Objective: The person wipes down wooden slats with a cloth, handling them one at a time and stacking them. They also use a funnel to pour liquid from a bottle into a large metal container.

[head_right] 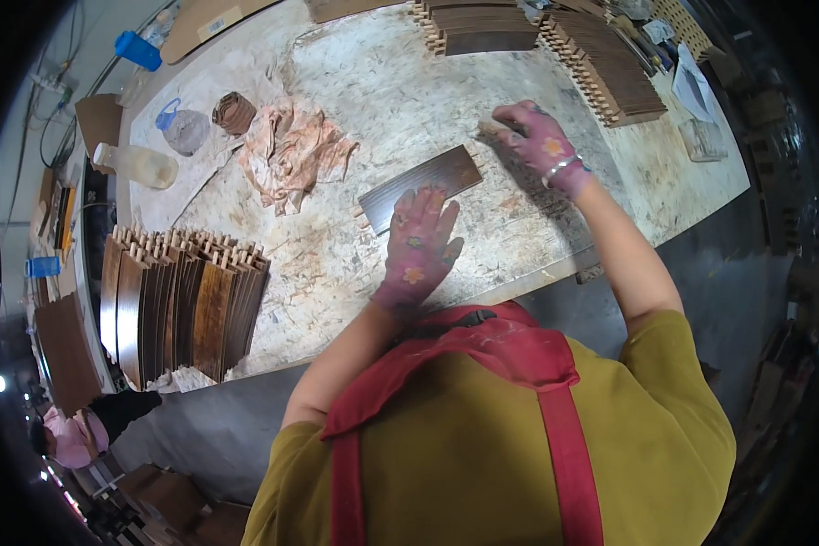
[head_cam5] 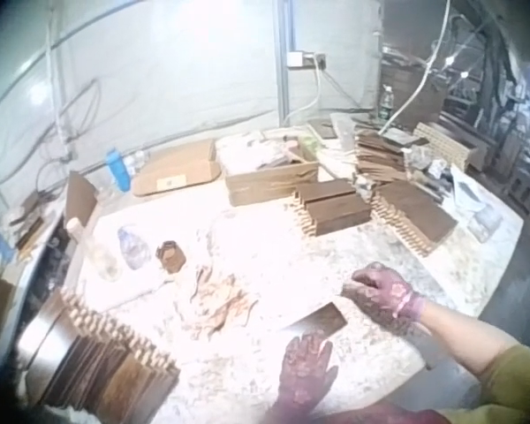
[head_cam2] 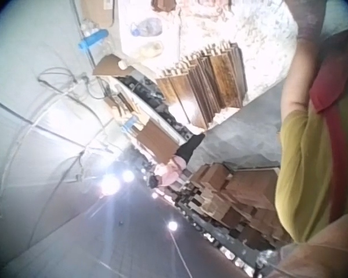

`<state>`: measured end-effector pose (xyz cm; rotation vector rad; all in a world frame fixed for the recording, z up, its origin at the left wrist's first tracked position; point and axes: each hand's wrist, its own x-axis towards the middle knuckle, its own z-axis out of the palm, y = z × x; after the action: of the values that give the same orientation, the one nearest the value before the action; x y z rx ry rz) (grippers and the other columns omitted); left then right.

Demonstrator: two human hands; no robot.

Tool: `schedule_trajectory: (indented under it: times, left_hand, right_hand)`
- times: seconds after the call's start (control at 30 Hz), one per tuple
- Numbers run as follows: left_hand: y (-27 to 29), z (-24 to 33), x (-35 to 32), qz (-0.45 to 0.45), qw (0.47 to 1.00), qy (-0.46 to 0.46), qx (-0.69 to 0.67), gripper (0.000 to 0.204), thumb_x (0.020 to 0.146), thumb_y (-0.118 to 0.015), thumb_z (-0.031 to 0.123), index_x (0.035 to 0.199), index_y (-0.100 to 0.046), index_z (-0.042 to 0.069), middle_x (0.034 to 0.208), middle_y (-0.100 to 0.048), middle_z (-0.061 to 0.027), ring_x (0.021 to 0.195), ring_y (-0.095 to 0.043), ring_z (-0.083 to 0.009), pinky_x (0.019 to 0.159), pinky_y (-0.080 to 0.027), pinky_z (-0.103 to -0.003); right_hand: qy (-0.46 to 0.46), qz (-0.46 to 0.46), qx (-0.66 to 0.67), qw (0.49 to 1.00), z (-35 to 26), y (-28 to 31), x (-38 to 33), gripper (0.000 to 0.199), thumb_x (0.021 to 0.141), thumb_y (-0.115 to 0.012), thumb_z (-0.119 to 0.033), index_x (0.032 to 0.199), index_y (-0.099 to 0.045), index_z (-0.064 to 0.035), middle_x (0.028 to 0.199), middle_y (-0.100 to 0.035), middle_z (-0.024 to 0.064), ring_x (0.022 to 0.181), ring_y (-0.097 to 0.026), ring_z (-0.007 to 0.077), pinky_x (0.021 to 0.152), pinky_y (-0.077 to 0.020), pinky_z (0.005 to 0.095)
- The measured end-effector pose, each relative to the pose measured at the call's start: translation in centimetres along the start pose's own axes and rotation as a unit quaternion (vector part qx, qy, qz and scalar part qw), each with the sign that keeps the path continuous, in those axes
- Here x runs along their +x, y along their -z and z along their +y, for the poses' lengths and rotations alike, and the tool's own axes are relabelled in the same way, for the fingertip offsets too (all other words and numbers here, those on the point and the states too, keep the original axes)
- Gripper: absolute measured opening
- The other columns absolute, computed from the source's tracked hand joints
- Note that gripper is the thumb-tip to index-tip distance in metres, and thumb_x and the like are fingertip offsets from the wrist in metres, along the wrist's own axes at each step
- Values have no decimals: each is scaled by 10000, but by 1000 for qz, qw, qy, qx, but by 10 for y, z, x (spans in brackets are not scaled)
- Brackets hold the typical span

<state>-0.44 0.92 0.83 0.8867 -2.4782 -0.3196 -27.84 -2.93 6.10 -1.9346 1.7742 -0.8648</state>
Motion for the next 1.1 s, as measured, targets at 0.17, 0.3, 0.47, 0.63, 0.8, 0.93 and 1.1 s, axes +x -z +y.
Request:
schedule_trajectory:
  times: [0.17,0.3,0.47,0.63,0.8,0.93,1.1]
  left_hand:
    - [53,-58,34,86,978,189,38,393,866,-600,205,1236,-563,77,1358,-469,-181,1328,-359,-350,1076,-303,-471]
    - [78,-146,32,-27,929,308,205,537,928,-549,367,1383,-489,89,1445,-382,-203,1363,-318,-362,1117,-276,-461]
    - [107,-82,61,2,937,348,38,434,930,-544,318,1169,-573,-43,1132,-522,-186,1111,-495,-273,921,-479,-418]
    - [52,-56,-15,-32,994,100,40,315,896,-596,266,1064,-595,-1,1132,-574,-206,1097,-541,-372,957,-425,-472]
    - [97,-99,-29,-83,889,449,-27,414,981,-483,399,1059,-565,1,1008,-575,-183,988,-557,-297,884,-460,-451]
    - [69,-67,-6,65,980,190,9,360,963,-518,356,1060,-572,14,1041,-576,-185,985,-560,-274,871,-470,-435]
    - [69,-56,-18,-5,974,176,140,357,860,-590,75,1212,-626,125,937,-613,-81,878,-563,-242,788,-488,-378]
  right_hand:
    - [-198,83,469,857,-16,-21,-36,346,910,-641,-205,1192,-606,-8,1136,-630,80,952,-608,165,856,-483,265]
    - [-243,52,648,720,-64,-63,-29,352,919,-638,-214,1210,-585,-23,1080,-636,78,881,-599,128,743,-503,240]
    - [-198,70,686,696,-34,-116,-18,328,951,-593,-218,1201,-578,-7,1034,-627,60,898,-579,135,773,-485,257]
    - [-207,52,700,682,-37,-114,-22,355,954,-582,-230,1222,-570,2,1027,-624,53,870,-574,140,768,-481,283]
    - [-219,27,734,642,-28,-110,-19,400,951,-591,-247,1253,-547,12,1049,-628,62,914,-589,147,795,-492,298]
    - [-167,8,641,749,-28,-113,-18,382,967,-562,-227,1272,-538,0,1074,-628,79,918,-598,149,782,-504,294]
    - [-212,22,722,658,-28,-108,-16,369,975,-548,-234,1258,-548,3,1078,-632,80,906,-604,153,768,-512,291]
